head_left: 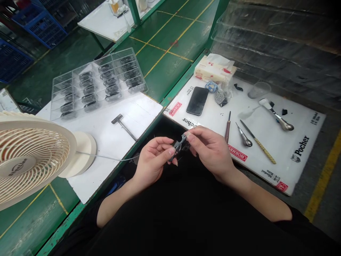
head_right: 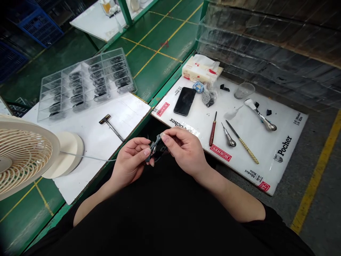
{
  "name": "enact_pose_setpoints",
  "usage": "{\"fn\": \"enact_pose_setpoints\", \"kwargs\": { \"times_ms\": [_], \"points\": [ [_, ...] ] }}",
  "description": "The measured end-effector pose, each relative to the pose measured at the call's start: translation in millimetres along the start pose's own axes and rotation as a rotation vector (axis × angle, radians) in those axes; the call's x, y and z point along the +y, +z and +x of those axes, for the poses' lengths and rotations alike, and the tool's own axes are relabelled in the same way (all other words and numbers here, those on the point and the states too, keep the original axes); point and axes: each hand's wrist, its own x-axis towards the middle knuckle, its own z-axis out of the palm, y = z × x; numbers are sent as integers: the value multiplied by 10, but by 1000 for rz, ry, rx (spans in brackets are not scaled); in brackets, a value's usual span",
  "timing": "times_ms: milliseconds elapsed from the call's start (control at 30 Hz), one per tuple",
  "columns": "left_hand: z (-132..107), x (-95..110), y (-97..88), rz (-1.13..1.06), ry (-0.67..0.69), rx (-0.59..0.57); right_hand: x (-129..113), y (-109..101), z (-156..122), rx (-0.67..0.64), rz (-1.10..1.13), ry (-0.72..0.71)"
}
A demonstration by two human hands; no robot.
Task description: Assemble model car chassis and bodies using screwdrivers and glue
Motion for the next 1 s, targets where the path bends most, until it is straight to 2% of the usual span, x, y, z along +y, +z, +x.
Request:
{"fn": "enact_pose_setpoints", "kwargs": {
  "times_ms": [167,267,400,567,833,1000],
  "points": [
    [-97,2,44,273,219,52,-95,40,-15,-67,-298,-45],
    [-132,4,58,430,317,52,-101,90,-34,-76,-344,-53],
    [-161,-7,55,576,376,54,-69,124,-42,-65,-374,-114],
    [-191,-10,93,494,367,47,-18,141,-46,-19,-368,-191],
    [-170,11,191,364,312,69,53,264,-93,141,-385,-269],
    [-135,6,243,315,267,115,98,296,-89,143,-380,-223]
  ]
}}
